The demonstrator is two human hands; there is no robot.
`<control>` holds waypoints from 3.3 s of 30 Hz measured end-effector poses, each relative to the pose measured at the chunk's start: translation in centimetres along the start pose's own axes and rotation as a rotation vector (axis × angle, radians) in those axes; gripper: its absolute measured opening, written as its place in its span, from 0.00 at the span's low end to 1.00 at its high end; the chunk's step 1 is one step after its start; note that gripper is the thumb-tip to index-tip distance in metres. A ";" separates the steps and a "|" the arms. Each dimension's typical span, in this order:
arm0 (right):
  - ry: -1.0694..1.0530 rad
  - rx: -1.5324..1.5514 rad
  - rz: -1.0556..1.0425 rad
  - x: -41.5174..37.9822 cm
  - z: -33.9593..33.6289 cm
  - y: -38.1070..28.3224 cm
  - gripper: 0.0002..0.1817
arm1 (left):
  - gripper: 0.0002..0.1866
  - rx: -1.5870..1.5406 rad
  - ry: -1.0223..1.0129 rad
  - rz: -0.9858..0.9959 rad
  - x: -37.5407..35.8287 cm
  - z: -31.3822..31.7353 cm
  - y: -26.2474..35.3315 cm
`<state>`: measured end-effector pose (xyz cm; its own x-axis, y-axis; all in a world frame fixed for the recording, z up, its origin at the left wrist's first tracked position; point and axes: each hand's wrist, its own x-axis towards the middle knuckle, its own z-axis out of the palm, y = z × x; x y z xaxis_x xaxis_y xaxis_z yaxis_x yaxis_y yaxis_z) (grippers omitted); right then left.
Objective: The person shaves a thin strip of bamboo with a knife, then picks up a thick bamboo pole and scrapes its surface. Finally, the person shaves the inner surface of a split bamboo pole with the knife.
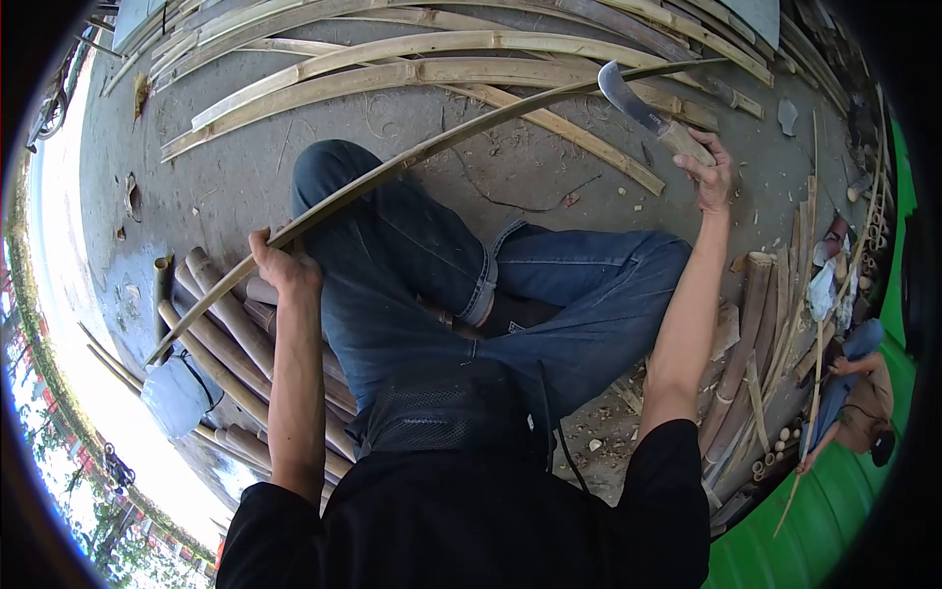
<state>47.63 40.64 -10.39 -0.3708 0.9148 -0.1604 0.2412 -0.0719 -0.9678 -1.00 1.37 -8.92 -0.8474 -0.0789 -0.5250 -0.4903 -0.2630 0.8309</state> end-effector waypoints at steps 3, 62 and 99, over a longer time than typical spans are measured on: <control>0.016 0.075 0.005 0.3 -0.4 0.4 0.28 | 0.19 0.007 -0.019 -0.013 0.1 -0.2 0.0; 0.366 -0.280 0.146 -6.7 7.5 -4.5 0.15 | 0.17 -0.647 -0.498 -0.009 -2.4 2.9 9.1; -0.239 -0.132 -0.013 -11.3 22.7 -10.8 0.12 | 0.14 -0.565 -0.496 0.007 -7.3 4.6 8.3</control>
<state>28.87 22.09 -2.53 -0.5721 0.7942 -0.2049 0.3442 0.0057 -0.9389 0.18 4.17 2.64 -0.9081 0.3250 -0.2641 -0.4185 -0.7279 0.5432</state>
